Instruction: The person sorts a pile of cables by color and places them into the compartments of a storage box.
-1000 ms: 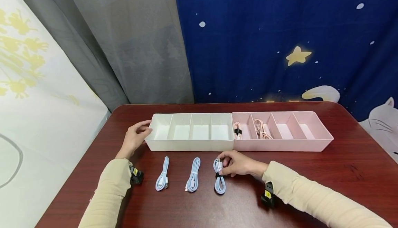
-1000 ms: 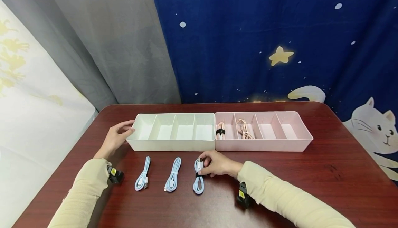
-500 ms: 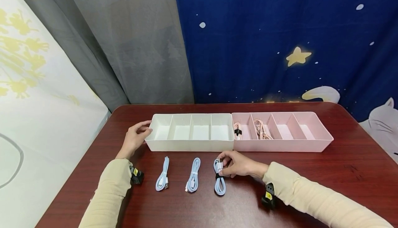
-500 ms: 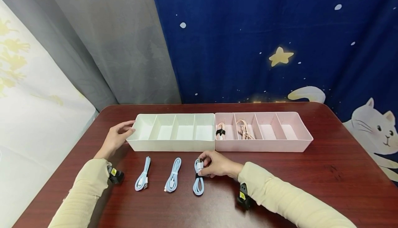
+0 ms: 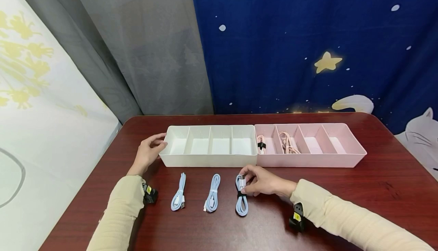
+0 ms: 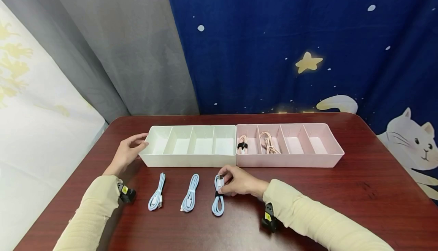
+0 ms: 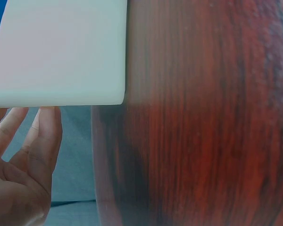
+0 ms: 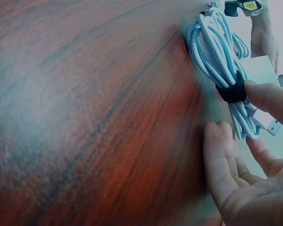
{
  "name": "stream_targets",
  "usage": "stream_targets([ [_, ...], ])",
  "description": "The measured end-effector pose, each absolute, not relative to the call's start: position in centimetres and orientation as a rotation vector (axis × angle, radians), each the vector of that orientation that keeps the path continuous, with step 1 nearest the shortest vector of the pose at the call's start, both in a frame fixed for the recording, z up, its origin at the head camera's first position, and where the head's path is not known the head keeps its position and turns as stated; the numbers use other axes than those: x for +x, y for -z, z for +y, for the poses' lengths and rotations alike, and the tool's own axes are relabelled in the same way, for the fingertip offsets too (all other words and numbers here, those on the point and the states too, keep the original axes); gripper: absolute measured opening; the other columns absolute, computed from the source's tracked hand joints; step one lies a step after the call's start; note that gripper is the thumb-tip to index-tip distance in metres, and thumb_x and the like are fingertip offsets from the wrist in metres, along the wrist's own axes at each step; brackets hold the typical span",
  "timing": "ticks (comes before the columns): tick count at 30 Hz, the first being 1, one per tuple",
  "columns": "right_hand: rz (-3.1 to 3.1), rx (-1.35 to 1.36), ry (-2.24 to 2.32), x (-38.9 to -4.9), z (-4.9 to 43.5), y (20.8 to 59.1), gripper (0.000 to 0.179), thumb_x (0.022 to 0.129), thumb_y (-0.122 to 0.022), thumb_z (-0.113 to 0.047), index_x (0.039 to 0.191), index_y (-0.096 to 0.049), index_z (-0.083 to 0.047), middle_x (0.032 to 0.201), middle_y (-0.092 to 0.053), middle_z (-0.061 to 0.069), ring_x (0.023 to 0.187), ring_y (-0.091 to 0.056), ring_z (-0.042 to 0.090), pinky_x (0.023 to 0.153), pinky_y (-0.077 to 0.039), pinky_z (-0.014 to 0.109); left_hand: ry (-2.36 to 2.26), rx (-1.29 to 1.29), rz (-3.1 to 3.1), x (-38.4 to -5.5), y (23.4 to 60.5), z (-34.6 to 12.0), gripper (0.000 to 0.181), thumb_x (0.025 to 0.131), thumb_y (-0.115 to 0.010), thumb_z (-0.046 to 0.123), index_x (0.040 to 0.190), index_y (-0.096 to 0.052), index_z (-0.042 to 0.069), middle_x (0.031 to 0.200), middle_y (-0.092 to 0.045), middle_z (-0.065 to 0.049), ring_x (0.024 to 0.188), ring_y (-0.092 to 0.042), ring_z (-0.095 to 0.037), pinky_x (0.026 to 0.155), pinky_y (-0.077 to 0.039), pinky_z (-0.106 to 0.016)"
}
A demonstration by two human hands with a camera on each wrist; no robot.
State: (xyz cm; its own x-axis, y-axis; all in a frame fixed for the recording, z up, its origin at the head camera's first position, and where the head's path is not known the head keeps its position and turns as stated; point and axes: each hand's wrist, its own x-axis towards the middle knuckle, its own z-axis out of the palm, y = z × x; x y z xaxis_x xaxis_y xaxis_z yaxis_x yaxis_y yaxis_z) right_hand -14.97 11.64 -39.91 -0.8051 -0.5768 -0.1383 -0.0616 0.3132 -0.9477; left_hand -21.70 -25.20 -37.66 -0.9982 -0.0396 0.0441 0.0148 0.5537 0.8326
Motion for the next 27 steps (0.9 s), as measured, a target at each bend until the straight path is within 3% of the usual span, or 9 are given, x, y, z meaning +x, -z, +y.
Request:
stream_targets([
  [12, 1.996, -0.546, 1.618, -14.71, 11.41, 39.92, 0.041, 0.071, -0.064, 0.007, 0.105, -0.041, 0.009, 0.077, -0.055, 0.008, 0.063, -0.057, 0.016, 0.054, -0.048, 0.028, 1.461, 0.018, -2.719, -21.76, 37.71, -25.33, 0.042, 0.089, -0.054, 0.026, 0.128, -0.048, 0.013, 0.108, -0.054, -0.016, 0.09, -0.054, -0.026, 0.068, -0.051, -0.038],
  [27, 1.858, -0.45, 1.723, -14.45, 11.2, 39.84, 0.043, 0.073, -0.061, 0.012, 0.108, -0.036, 0.009, 0.081, -0.053, 0.01, 0.067, -0.058, 0.017, 0.061, -0.051, 0.04, 1.467, 0.02, -2.715, -21.76, 37.81, -25.37, 0.042, 0.088, -0.054, 0.027, 0.128, -0.048, 0.014, 0.108, -0.053, -0.015, 0.089, -0.054, -0.026, 0.068, -0.05, -0.038],
])
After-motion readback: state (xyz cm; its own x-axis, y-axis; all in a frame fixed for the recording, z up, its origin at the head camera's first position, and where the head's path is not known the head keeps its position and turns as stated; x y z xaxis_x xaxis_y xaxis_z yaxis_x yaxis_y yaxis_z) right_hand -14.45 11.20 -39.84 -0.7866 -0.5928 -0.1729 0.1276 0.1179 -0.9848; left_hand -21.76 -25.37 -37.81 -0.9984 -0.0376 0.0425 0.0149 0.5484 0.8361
